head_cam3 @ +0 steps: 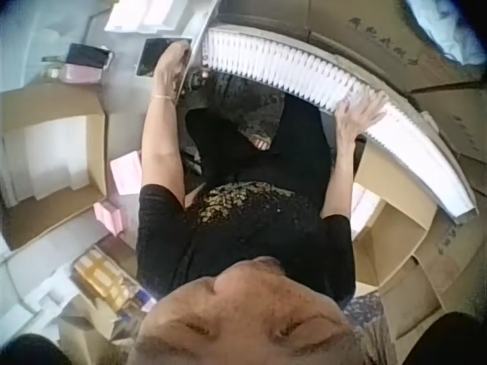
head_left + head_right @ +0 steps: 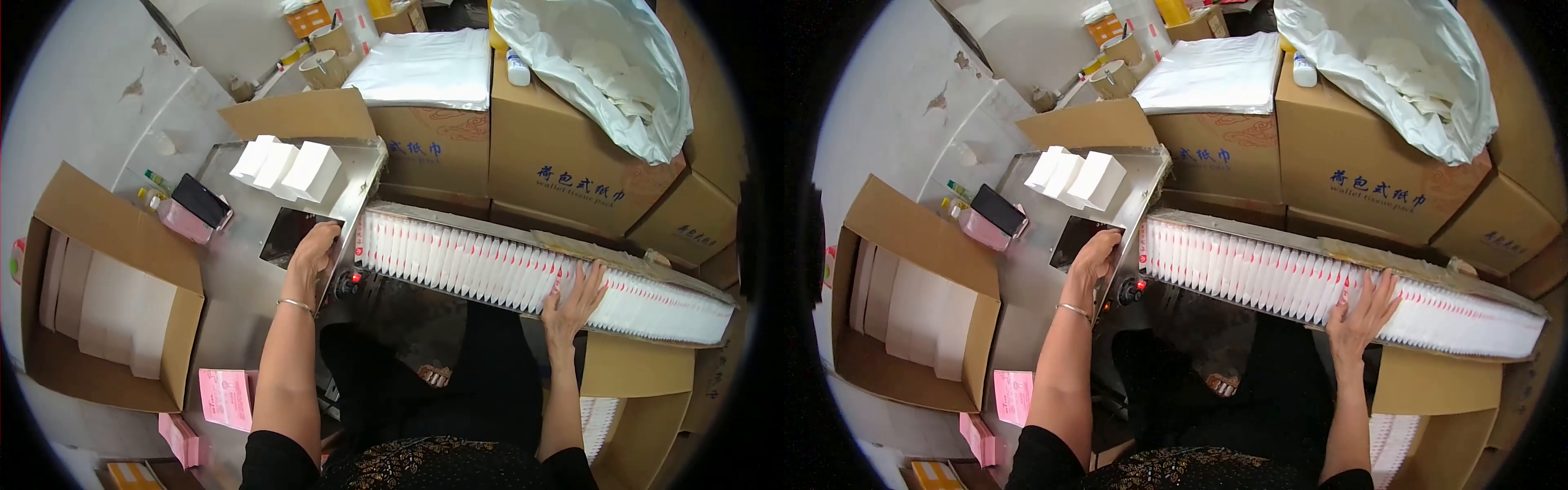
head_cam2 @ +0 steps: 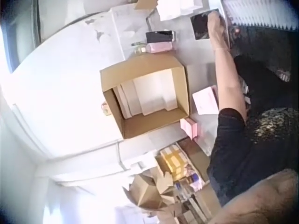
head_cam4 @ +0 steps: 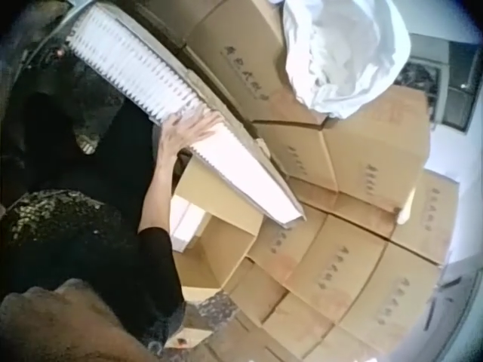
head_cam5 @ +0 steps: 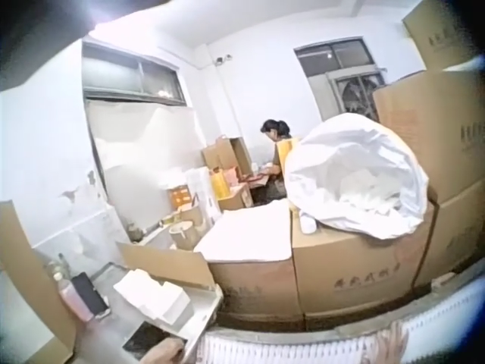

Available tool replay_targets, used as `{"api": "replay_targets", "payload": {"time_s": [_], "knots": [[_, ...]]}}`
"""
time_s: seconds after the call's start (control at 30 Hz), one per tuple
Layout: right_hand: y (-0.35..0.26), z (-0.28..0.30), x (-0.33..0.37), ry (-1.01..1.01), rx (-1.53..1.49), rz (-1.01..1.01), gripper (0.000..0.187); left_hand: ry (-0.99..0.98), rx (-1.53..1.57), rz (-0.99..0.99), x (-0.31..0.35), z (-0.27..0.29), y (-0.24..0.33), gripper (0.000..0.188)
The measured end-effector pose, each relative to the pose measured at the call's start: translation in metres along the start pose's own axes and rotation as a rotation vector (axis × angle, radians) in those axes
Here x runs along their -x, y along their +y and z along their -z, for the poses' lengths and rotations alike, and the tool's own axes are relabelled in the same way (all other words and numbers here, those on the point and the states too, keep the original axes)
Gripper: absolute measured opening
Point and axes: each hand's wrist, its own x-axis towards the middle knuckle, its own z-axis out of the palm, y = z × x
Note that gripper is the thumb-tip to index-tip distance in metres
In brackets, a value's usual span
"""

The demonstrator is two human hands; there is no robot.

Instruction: The recorder is seen packing pink tissue packs into white cardboard boxes and then organizing those boxes into larger shipping cartons.

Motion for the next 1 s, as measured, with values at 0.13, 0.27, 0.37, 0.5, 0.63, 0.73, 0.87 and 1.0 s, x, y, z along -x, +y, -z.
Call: {"api": "replay_targets", "payload": {"time_s": [0.13,0.27,0.37,0.5,0.63,0.73,0.87,1.0], "knots": [[-0.001,-0.001,0.001,0.005,-0.001,0.017,0.066,-0.108,0.072,0.049,-0.013,-0.005,0.002,0.028],[0.000,0.002,0.001,-0.007,0.025,0.020,0.066,-0.009,-0.217,0.018,-0.035,-0.014,-0.003,0.035],[-0.007,-0.004,-0.003,0.015,-0.008,0.062,0.065,0.046,-0.117,-0.186,-0.089,0.023,-0.060,0.046],[0.000,-0.003,0.002,0.027,0.023,0.077,0.064,0.334,-0.475,-0.327,-0.083,0.009,-0.051,0.055],[-0.001,-0.006,0.002,0.045,0.022,0.097,0.063,0.512,-0.413,-0.082,-0.037,0.044,-0.031,0.034],[0.003,-0.007,0.006,0.060,0.036,0.105,0.063,0.522,-0.076,-0.213,0.045,0.055,-0.003,0.020],[0.007,-0.009,0.006,0.060,0.046,0.107,0.062,0.492,-0.005,-0.140,0.170,0.072,0.006,0.018],[0.006,-0.011,0.001,0.068,-0.001,0.113,0.059,0.953,-0.590,-0.120,0.211,0.110,-0.085,0.047]]}}
